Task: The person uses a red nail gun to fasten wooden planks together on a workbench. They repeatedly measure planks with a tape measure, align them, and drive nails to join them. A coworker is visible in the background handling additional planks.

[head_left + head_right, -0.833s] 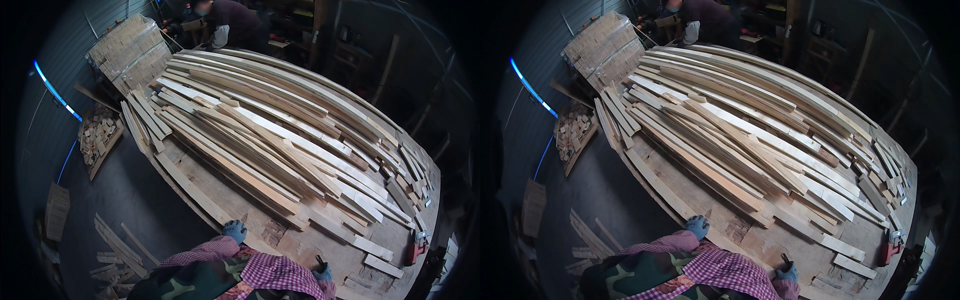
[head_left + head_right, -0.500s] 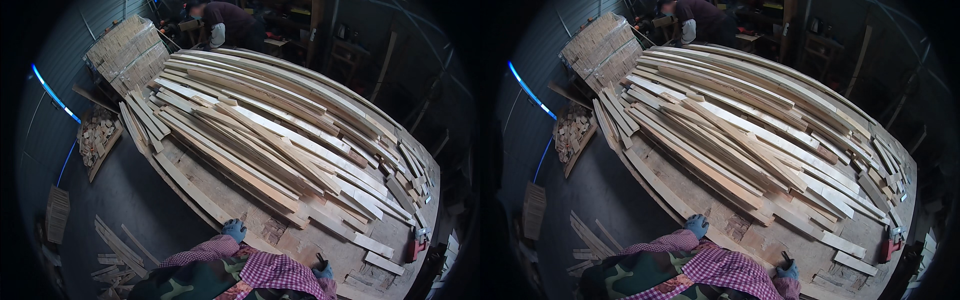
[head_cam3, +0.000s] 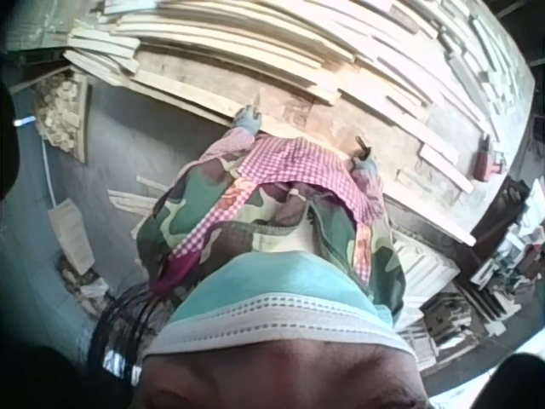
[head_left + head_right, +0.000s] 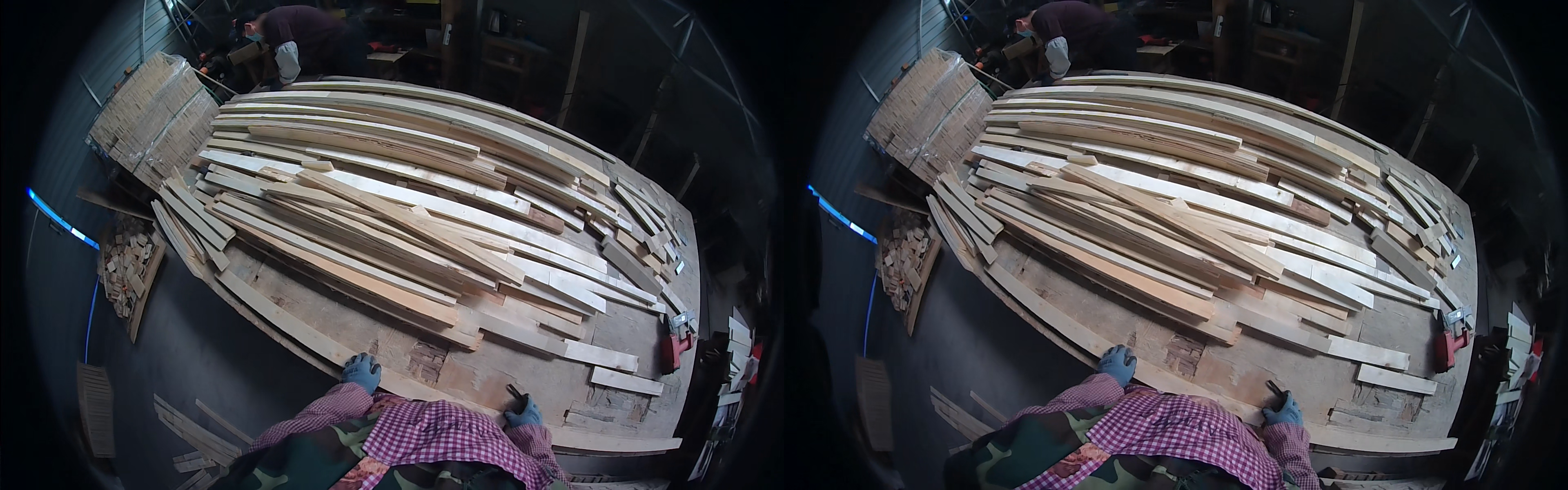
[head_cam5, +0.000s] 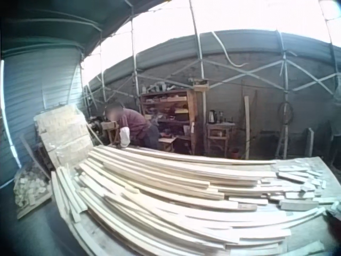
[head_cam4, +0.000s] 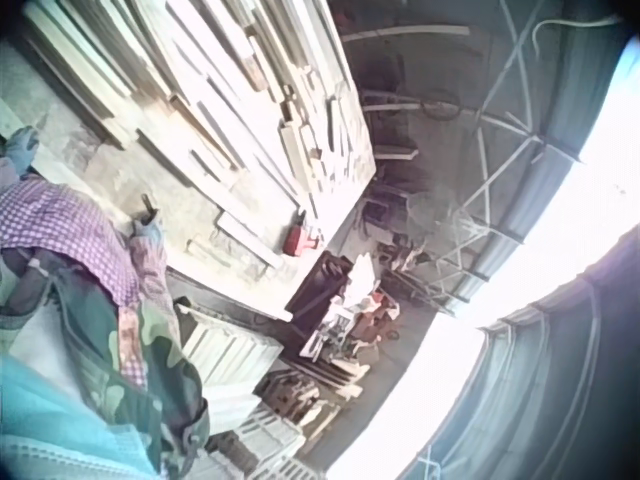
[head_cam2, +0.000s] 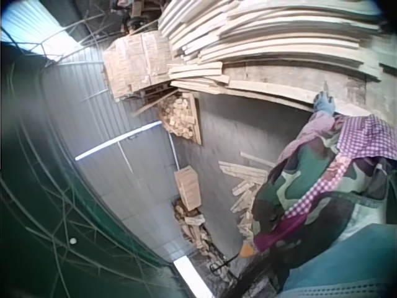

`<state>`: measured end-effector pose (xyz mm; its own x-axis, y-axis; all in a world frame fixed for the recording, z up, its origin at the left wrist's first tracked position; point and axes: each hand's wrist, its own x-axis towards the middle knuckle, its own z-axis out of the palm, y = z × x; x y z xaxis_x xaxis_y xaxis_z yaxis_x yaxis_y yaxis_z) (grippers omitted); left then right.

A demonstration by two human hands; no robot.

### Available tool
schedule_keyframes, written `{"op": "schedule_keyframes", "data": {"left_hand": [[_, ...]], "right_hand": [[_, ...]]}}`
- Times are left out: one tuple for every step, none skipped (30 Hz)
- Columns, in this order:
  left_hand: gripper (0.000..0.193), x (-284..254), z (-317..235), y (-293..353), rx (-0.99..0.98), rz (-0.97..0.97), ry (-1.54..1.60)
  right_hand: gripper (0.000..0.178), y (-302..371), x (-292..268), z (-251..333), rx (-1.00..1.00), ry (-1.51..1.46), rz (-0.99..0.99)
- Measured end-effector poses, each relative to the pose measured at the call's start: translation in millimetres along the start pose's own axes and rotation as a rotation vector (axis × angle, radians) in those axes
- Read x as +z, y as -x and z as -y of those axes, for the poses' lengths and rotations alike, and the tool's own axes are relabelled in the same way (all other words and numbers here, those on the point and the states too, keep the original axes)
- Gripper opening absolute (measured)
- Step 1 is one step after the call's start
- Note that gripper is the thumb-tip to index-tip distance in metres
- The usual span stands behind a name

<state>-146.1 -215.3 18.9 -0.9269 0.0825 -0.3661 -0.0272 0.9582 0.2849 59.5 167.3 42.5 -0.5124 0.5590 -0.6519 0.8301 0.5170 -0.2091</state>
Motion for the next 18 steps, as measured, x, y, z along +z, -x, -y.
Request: {"op": "schedule_keyframes", "data": {"left_hand": [[0.033, -4.1, -1.5, -2.0, -0.019, 0.073, -0.001], [0.033, -4.5, -1.6, -3.1, -0.023, 0.084, 0.004], [0.034, -3.6, -1.0, -3.7, -0.026, 0.097, 0.01], [0.034, -2.4, -0.5, -4.4, -0.03, 0.11, 0.017], [0.036, -0.9, 0.7, -5.0, -0.029, 0.111, 0.004], [0.037, -0.3, 3.6, -5.4, -0.034, 0.107, -0.009], [0.038, 1.5, 5.1, -5.8, -0.039, 0.103, -0.021], [0.039, 6.3, 6.1, -7.8, -0.057, 0.114, -0.025], [0.041, 8.9, 8.3, -9.9, -0.08, 0.122, -0.031], [0.042, 10.9, 11.1, -10.8, -0.104, 0.131, -0.036], [0.043, 12.3, 14.2, -11.7, -0.107, 0.151, -0.027], [0.044, 11.1, 13.1, -13.6, -0.106, 0.173, -0.016], [0.045, 10.5, 12.2, -14.6, -0.106, 0.195, -0.004], [0.045, 10.7, 11.3, -14.5, -0.094, 0.18, -0.008], [0.045, 10.0, 10.7, -13.5, -0.087, 0.163, -0.012], [0.044, 9.2, 9.6, -12.5, -0.08, 0.146, -0.015], [0.043, 7.9, 8.5, -12.0, -0.082, 0.154, -0.014], [0.041, 4.1, 5.9, -11.9, -0.084, 0.161, -0.01]], "right_hand": [[0.079, -2.3, 7.4, -5.1, -0.036, -0.011, -0.105], [0.079, -4.4, 10.3, -9.0, -0.039, -0.006, -0.106], [0.079, -4.2, 8.2, -7.4, -0.04, 0.001, -0.107], [0.079, -4.8, 6.4, -6.5, -0.041, 0.008, -0.108], [0.078, -8.2, 6.5, -8.6, -0.044, 0.012, -0.058], [0.077, -6.3, 5.5, -6.9, -0.036, 0.012, -0.069], [0.077, -2.9, 4.6, -4.1, -0.029, 0.012, -0.08], [0.077, 0.0, 2.4, -1.7, -0.023, 0.013, -0.091], [0.077, 2.3, -0.9, 2.7, -0.013, 0.013, -0.072], [0.077, 4.9, -5.6, 7.2, -0.005, 0.013, -0.053], [0.077, 6.6, -6.8, 9.3, 0.003, 0.014, -0.033], [0.078, 4.6, -3.9, 5.6, -0.002, 0.012, -0.039], [0.078, -0.3, 0.2, -0.7, -0.008, 0.009, -0.046], [0.078, -2.9, 2.5, -4.6, -0.014, 0.007, -0.052], [0.078, -3.0, 2.6, -4.1, -0.007, 0.012, -0.048], [0.078, -3.1, 1.7, -3.2, -0.001, 0.016, -0.044], [0.078, -3.5, 0.8, -2.6, 0.005, 0.021, -0.041], [0.081, -4.8, -0.4, -2.8, 0.002, 0.018, -0.014]]}}
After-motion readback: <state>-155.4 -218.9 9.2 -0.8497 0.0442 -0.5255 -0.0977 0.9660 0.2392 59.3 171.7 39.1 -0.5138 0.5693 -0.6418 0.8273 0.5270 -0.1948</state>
